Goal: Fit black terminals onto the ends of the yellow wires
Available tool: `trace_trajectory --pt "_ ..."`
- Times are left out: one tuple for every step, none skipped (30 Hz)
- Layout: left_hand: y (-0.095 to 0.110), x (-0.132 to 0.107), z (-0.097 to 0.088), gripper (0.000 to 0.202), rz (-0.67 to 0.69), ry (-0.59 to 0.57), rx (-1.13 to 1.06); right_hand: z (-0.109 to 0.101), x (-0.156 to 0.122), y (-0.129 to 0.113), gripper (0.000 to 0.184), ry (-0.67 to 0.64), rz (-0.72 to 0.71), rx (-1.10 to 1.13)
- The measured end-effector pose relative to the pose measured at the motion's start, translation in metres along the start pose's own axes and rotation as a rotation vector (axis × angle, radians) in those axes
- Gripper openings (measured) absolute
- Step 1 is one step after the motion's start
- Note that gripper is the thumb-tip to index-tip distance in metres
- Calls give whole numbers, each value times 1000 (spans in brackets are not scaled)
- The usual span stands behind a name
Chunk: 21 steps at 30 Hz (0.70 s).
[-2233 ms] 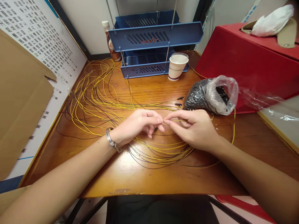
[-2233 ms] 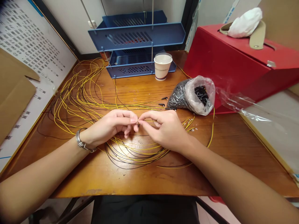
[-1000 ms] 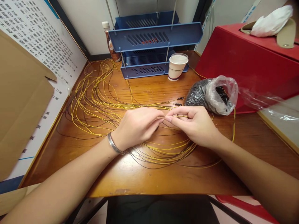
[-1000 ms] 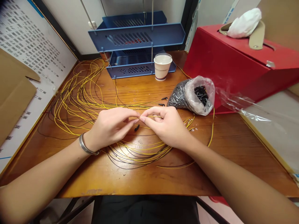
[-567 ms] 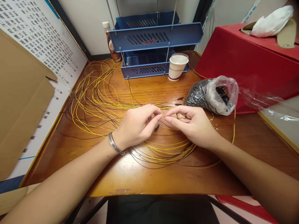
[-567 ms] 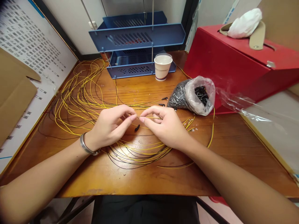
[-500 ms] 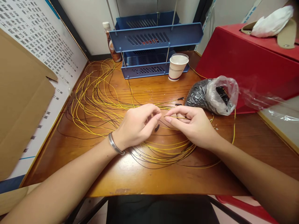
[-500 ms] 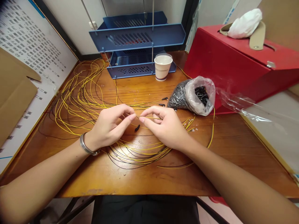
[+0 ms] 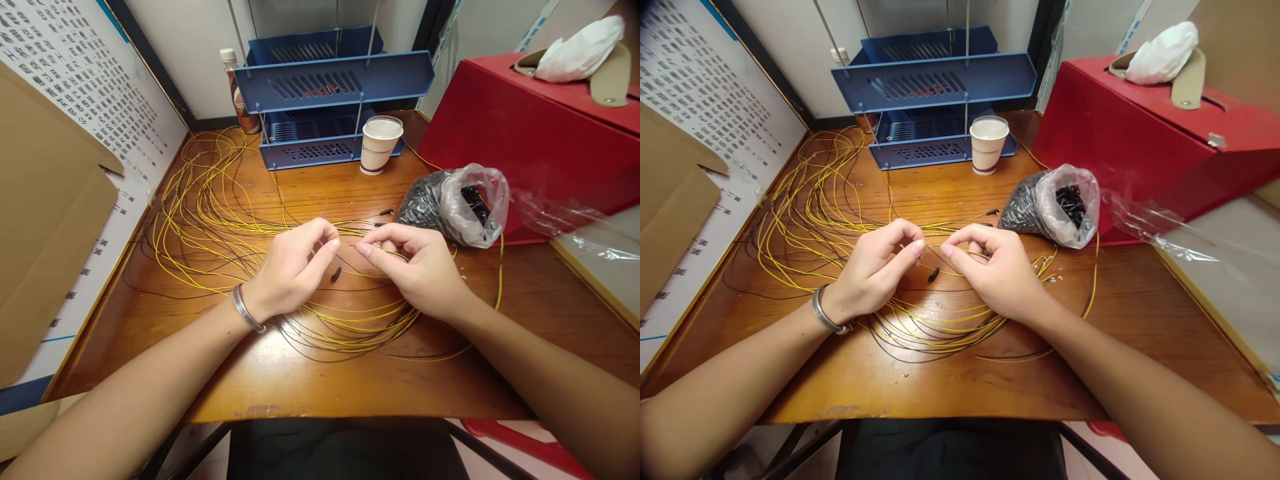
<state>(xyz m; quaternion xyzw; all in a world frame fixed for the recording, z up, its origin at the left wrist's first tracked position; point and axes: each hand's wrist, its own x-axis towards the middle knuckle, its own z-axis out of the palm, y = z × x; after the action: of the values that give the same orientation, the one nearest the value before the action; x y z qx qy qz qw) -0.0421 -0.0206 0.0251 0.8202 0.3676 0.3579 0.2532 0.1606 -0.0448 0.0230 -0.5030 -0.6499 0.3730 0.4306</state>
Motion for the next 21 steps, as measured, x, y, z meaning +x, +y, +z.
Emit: trace_trajectory --pt "0 0 0 18 -9 4 -2 0 0 1 18 9 -1 -2" --pt "-1 0 0 19 -18 10 -3 0 0 1 17 18 -3 -3" --pt "-1 0 -1 20 -24 18 -1 0 0 2 17 28 -6 -3" --pt "-2 1 -1 20 -28 24 5 -1 0 2 16 36 -9 -2" --pt "-3 1 -1 20 -29 29 17 -1 1 3 16 42 -12 0" --pt "-3 1 -1 20 -30 29 37 -1 1 3 16 44 -14 1" --pt "-3 1 -2 19 -33 25 64 -1 1 3 15 46 -15 3" --pt "-4 1 -2 20 -38 16 101 -1 1 4 15 49 -16 5" --pt "-4 1 -1 22 -43 -3 145 -1 1 4 14 51 -20 7" --pt "-4 1 -1 25 -47 -37 196 -1 1 4 14 54 -25 8" --pt "-4 1 -1 28 -47 -82 246 -1 1 4 13 58 -30 8" --pt "-3 0 0 29 -47 -132 291 -1 1 4 13 60 -34 7" --pt "-3 0 1 29 -45 -179 328 -1 1 4 13 61 -36 6" --pt "-2 0 1 28 -44 -225 354 0 2 4 13 62 -37 5" --pt "-1 -1 2 27 -46 -261 371 -1 2 4 13 62 -37 3" --pt "-1 -1 2 26 -51 -288 383 -1 2 4 13 62 -38 2" --pt "0 -1 2 27 -57 -306 396 -1 2 4 13 62 -39 0" --pt "0 -1 2 28 -63 -322 411 -1 2 4 12 61 -40 -2" --pt "1 -1 2 30 -66 -333 428 -1 2 4 12 62 -42 -4" --pt "0 -2 2 31 -66 -342 443 -1 2 4 12 63 -43 -6" --pt "0 -2 1 30 -62 -350 457 -1 2 4 12 64 -43 -7"
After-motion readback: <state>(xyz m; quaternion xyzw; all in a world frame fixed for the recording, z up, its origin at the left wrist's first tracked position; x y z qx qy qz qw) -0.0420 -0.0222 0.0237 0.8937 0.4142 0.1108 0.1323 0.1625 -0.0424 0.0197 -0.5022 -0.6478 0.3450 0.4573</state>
